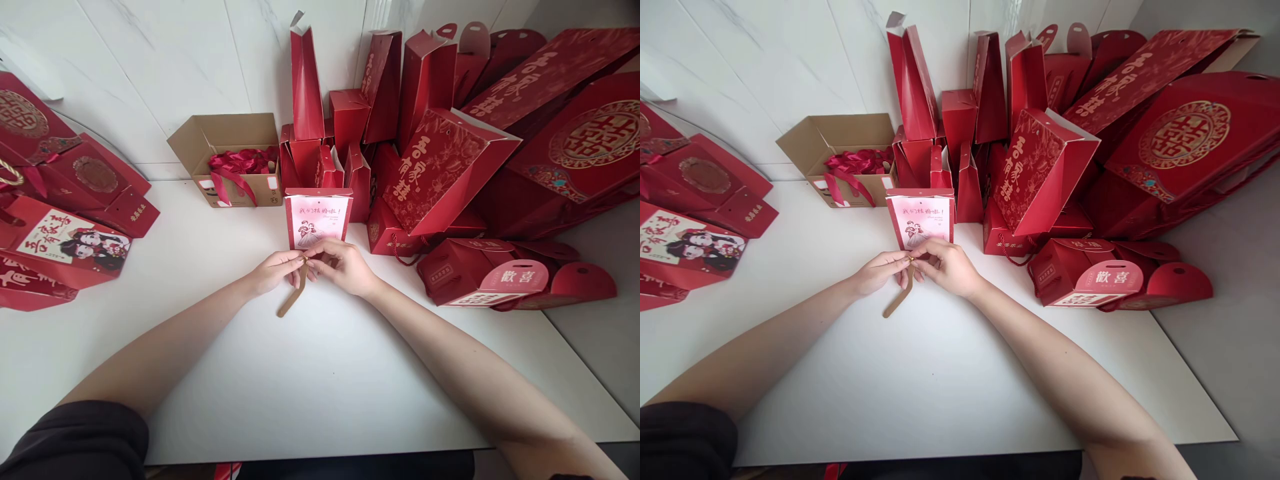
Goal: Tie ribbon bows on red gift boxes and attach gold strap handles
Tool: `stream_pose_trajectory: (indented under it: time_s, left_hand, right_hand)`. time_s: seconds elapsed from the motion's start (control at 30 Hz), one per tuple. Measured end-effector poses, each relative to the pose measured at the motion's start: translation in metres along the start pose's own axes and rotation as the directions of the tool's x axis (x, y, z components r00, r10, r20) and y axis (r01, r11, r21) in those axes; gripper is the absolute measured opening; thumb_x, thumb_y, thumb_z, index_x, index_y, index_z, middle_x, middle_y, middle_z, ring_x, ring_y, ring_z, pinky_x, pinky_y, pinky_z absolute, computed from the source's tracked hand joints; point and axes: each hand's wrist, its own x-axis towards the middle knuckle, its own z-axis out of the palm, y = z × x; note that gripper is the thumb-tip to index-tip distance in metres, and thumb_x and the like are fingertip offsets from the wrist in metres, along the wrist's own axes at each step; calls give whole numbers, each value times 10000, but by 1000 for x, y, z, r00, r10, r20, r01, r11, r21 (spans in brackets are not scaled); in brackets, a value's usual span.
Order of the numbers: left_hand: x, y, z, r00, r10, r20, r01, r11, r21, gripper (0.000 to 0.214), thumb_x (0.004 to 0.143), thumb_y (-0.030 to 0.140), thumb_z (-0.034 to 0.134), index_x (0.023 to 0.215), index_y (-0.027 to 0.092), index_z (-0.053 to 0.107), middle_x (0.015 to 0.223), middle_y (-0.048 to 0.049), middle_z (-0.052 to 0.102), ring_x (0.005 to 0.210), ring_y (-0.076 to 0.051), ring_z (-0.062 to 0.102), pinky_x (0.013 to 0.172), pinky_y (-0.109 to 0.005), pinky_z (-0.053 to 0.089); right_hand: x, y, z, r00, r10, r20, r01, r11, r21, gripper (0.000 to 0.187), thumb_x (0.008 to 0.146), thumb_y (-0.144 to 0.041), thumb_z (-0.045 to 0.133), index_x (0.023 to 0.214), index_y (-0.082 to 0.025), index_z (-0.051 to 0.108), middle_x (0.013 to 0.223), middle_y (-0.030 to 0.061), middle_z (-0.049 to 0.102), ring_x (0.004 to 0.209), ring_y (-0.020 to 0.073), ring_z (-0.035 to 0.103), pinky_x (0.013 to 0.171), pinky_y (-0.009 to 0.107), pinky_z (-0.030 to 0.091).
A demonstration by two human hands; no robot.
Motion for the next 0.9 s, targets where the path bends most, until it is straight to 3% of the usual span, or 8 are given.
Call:
stream_pose_trajectory:
  time_s: [0.17,0.5,0.73,0.9]
  left_hand:
    - [0,3,1,995,-2,-96,-1,1000,-27,311,896,426,572,904,125,649,829,-78,718,606,-98,604,569,-215,486]
    - [-1,5,4,986,-30,-165,37,998,43,276,854,417,635,870,141,633,691,-20,655,594,-100,614,574,-215,525]
    - [-2,3,5,993,-42,-107,50,996,77,262,835,405,656,875,152,601,591,20,587,580,-95,574,582,-214,488]
    - [-3,2,4,996,-47,-74,50,998,39,223,846,357,626,806,149,559,712,-24,643,587,-86,551,577,-219,449]
  right_hand:
    - [0,5,0,999,-15,-43,14,1000,-18,178,934,-273,544,1029,-206,679,919,51,675,704,134,625,632,288,531]
    - [-1,8,0,999,4,-50,-12,986,-168,70,861,-211,591,910,-186,633,891,35,672,654,117,574,619,266,488]
    - [-1,11,-5,994,21,112,-10,995,-98,104,780,-143,582,866,-188,544,853,14,607,670,114,577,588,238,478]
    - [-1,13,-10,992,11,129,13,983,-182,100,780,-139,565,861,-191,536,844,10,603,669,113,561,609,238,464]
